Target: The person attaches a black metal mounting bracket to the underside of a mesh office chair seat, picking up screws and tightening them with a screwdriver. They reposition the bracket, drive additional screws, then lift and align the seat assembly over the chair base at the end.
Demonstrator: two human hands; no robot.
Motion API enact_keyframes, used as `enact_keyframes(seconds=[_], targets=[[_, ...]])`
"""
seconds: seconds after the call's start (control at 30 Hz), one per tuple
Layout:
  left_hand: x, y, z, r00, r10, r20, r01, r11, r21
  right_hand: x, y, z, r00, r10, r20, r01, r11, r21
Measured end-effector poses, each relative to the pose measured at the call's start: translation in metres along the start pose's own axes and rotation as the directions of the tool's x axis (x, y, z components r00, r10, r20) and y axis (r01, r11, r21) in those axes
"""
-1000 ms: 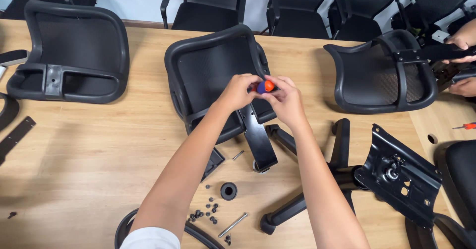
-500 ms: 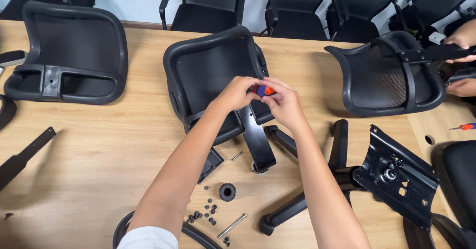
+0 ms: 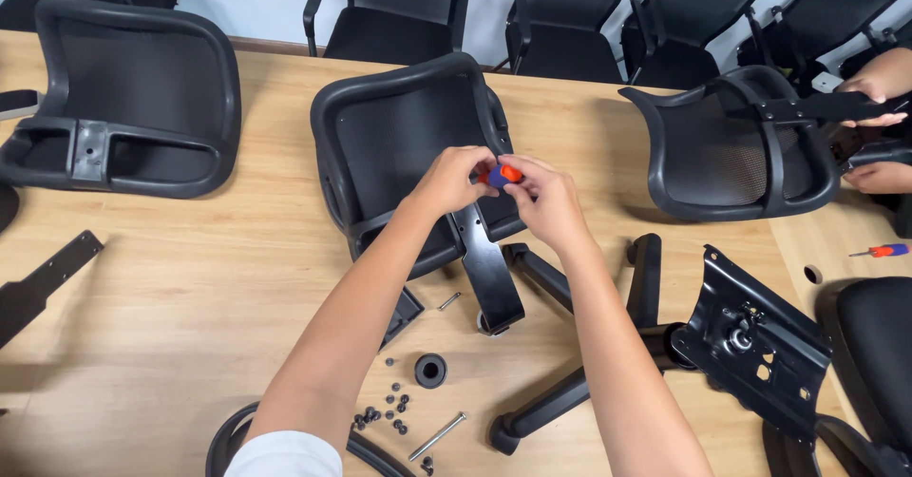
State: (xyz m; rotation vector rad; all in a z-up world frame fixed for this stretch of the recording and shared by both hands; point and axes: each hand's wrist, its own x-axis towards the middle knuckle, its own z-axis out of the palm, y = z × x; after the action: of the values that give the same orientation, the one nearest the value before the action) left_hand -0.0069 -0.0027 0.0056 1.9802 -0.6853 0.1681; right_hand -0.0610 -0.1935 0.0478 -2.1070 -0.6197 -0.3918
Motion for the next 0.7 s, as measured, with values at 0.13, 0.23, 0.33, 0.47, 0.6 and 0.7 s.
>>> enact_keyframes(seconds=[0.13,0.23,0.33,0.47,0.6,0.7], targets=[[-0.002,0.004,0.0,1.0,0.003,0.008,-0.003,0.999,0.033,0.004,-0.002,0.002,0.996,0.087,-0.025,-0.088,0.993,-0.077],[-0.004,0.004,0.001,0.998,0.055,0.003,-0.055,0.996,0.074,0.004,-0.008,0.0,0.988,0.145,-0.054,-0.149,0.984,-0.096],[-0.01,0.01,-0.005,0.991,-0.091,0.095,0.076,0.986,0.147,0.006,-0.017,-0.007,0.99,0.141,-0.025,-0.143,0.981,-0.129],[-0.032,-0.017,-0.004,0.972,-0.231,0.045,0.215,0.95,0.228,0.01,-0.027,-0.016,0.989,0.092,0.116,-0.043,0.93,-0.366],[-0.059,-0.063,0.012,0.893,-0.45,-0.014,0.412,0.806,0.424,0.013,-0.022,-0.012,0.944,-0.01,0.329,0.199,0.813,-0.548],[-0.061,-0.043,0.005,0.853,-0.521,0.012,0.48,0.794,0.373,0.019,-0.013,0.002,0.898,0.116,0.424,0.248,0.663,-0.706]])
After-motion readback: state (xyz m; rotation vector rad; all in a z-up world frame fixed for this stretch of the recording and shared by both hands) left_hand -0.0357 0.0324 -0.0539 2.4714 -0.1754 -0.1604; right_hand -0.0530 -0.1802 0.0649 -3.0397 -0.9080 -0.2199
